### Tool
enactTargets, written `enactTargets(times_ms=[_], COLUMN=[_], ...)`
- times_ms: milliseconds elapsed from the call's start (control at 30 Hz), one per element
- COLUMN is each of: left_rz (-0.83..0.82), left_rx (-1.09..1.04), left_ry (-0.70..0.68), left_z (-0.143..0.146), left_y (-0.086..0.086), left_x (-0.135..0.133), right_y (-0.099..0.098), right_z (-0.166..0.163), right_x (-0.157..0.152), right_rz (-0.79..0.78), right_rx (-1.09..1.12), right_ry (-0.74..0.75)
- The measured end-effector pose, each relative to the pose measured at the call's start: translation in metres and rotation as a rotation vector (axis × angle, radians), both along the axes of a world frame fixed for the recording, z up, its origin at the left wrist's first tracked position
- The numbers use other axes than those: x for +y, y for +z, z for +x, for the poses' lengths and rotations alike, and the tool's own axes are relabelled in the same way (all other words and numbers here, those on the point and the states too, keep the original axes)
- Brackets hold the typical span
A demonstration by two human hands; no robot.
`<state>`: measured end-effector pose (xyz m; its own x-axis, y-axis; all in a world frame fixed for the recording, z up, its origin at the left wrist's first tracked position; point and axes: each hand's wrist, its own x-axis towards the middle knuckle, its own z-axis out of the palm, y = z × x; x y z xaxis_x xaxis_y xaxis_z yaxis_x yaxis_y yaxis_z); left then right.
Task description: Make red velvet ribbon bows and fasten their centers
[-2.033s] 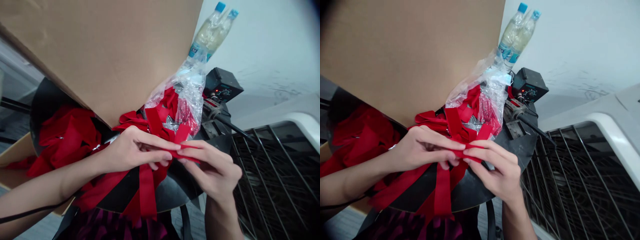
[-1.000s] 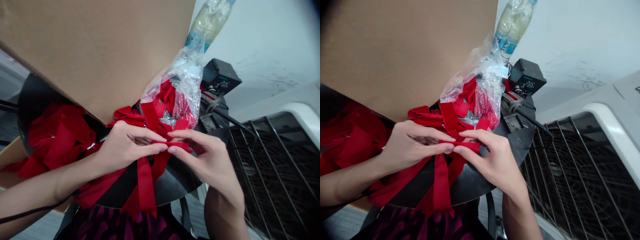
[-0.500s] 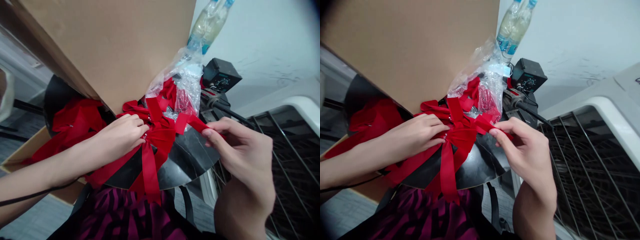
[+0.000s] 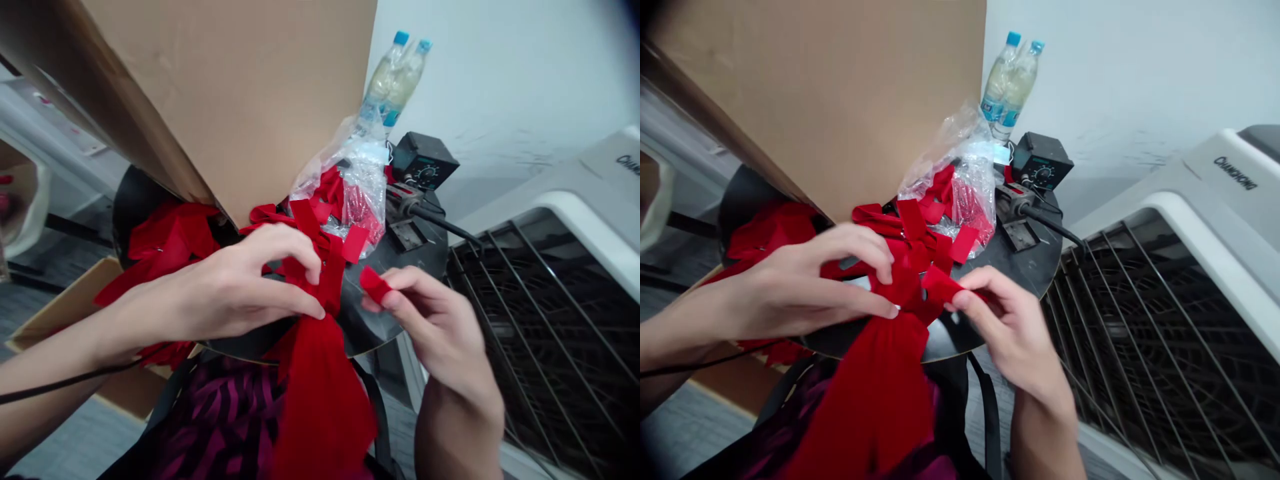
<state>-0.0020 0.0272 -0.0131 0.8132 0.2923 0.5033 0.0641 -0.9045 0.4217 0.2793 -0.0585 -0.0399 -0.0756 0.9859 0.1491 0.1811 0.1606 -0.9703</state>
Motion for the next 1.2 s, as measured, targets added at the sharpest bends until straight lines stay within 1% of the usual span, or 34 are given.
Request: enactTargets(times_ms=[67, 100, 167, 233, 333, 400, 500, 567, 600, 733, 867, 1000, 1067, 1200], left_rz=[0.103, 0.105, -0.005, -0.176, -0.475, -0.708, -1.039, -1.174, -1.2, -1.164, -1.193, -1.129, -1.105, -1.137], left_rx=[-0.131, -0.173, -0.174, -0.112, -0.071, -0.138, -0.311, -0.339, -0.32, -0.264, -0.31, -0.352, -0.355, -0.34], left_ry=[0.097, 0.118, 0.087, 0.049, 0.07, 0.145, 0.274, 0.297, 0.308, 0.367, 0.445, 0.546, 0.561, 0.55], left_z=[0.0, -0.001, -0.005, -0.009, -0.009, -0.005, 0.006, 0.013, 0.015, 0.019, 0.023, 0.026, 0.026, 0.024], left_y=[-0.002, -0.004, -0.006, -0.008, -0.014, -0.02, -0.027, -0.027, -0.026, -0.02, -0.019, -0.021, -0.022, -0.022], left_x=[-0.002, -0.002, -0.002, -0.001, -0.002, -0.004, -0.009, -0.012, -0.013, -0.018, -0.023, -0.024, -0.023, -0.021], right_y=[-0.004, -0.007, -0.011, -0.016, -0.02, -0.02, -0.018, -0.017, -0.016, -0.016, -0.014, -0.012, -0.012, -0.017], right_z=[-0.014, -0.02, -0.03, -0.037, -0.044, -0.048, -0.054, -0.058, -0.059, -0.063, -0.064, -0.067, -0.068, -0.071], right_x=[-0.001, -0.001, -0.001, -0.002, -0.003, -0.005, -0.007, -0.008, -0.008, -0.006, -0.006, -0.006, -0.005, 0.001], right_rz=[-0.046, -0.06, -0.086, -0.093, -0.053, 0.012, 0.094, 0.084, 0.063, 0.016, 0.034, 0.081, 0.063, -0.085], right_rx=[0.014, 0.035, 0.089, 0.149, 0.171, 0.104, -0.031, -0.072, -0.083, -0.156, -0.26, -0.299, -0.223, 0.104], right_ry=[0.046, 0.055, 0.057, 0.044, 0.001, -0.043, -0.087, -0.098, -0.103, -0.13, -0.153, -0.205, -0.227, -0.213])
